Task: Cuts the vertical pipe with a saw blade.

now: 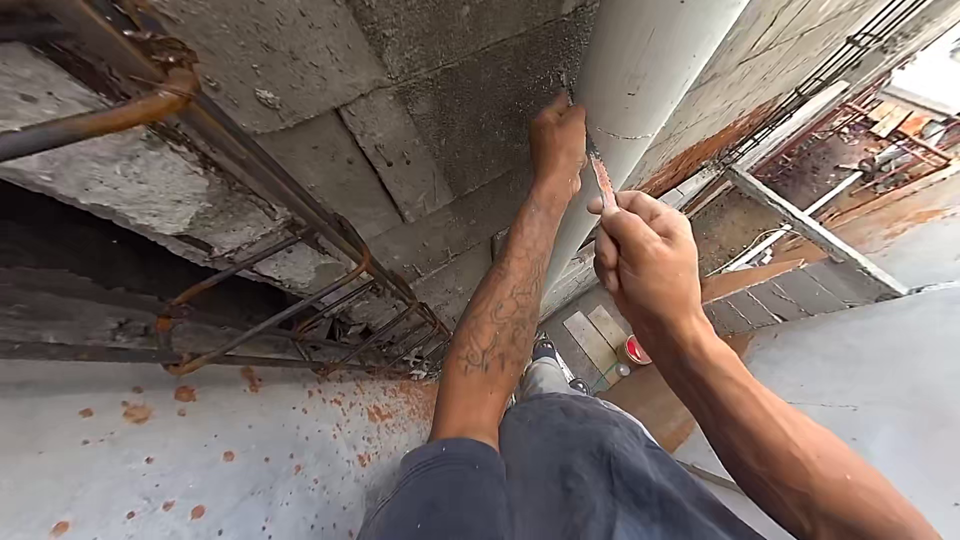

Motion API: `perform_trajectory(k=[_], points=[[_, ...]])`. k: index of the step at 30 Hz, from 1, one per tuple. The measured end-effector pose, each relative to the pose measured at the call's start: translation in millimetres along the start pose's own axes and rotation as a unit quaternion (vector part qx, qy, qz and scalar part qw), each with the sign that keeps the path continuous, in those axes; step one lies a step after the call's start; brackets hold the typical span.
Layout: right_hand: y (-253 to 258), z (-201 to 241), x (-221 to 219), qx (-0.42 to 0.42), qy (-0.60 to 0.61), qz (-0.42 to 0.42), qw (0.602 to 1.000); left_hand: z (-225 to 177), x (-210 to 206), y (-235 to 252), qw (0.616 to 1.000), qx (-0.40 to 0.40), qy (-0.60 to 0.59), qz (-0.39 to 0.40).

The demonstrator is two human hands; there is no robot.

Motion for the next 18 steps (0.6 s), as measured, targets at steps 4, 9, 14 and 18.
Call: perform_trajectory(k=[4, 9, 14, 18], points=[[-31, -7, 13, -0.003, 0.003, 0.018, 1.000, -8, 1, -31, 1.000, -0.022, -0.007, -0.003], [-21, -12, 27, -0.011, -0.001, 0.003, 1.000, -8, -2, -32, 0.999, -0.034, 0.001, -0.017], [3, -2, 4, 0.000, 0.008, 0.014, 1.000, 0, 0, 1, 1.000, -0.014, -0.024, 0.002], [-45, -17, 30, -0.008, 0.000, 0.020, 1.000, -11, 0, -51, 0.999, -0.038, -0.005, 0.003]])
Point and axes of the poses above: each hand's wrist, its own y-axis towards the middle knuckle, its own x-axis out of the back of the hand, z = x × y, the point moved 10 cm from there along y, towards the middle knuckle, and after that the axes turned 12 degrees about -x, right-handed, at the moved point
